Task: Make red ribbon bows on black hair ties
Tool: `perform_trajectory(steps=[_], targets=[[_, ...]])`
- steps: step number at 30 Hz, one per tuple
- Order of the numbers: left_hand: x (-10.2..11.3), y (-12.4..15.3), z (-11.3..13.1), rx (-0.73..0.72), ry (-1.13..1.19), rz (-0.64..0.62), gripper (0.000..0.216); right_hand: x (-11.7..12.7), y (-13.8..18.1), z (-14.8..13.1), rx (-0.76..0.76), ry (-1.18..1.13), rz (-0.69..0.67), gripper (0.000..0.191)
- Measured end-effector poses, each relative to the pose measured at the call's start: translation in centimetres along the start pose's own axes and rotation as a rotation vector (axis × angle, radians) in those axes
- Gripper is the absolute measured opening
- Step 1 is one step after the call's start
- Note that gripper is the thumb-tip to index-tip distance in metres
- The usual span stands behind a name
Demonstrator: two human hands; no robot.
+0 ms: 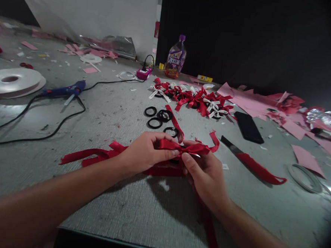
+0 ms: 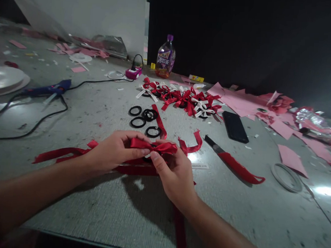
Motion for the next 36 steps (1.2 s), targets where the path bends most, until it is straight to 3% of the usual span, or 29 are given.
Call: perform_trajectory(steps=[5, 11, 19, 29, 36], targets=[[-0.2, 0.0, 0.0, -0.002, 0.039, 0.000, 0.026, 0.6, 0.0, -1.0, 0.112, 0.148, 0.041, 0.016], [-0.5, 0.0, 0.2, -0.050, 0.046, 0.001, 0.020, 0.7, 0.2, 0.2, -0.015, 0.112, 0.054, 0.024], [-0.3, 0.1, 0.1, -0.096, 0.058, 0.058, 0.017, -0.1, 0.5, 0.8, -0.132, -0.107, 0.057, 0.026], [-0.1, 0.5, 0.9, -0.183, -0.072, 0.119, 0.014, 0.6, 0.0, -1.1, 0.107, 0.231, 0.071, 0.019], [-0.4, 0.3, 0.3, -0.106, 0.002, 0.057, 0.018, 0.5, 0.0, -1.7, 0.179, 0.220, 0.058, 0.011]])
Point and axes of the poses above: each hand's wrist, its own y-axis away from the middle knuckle, its own x-axis out of the back of the hand, z = x × y, the point moved 7 cm from there along -y, towards the middle knuckle, and after that the axes turned 9 degrees about x, right-handed, at the moved point
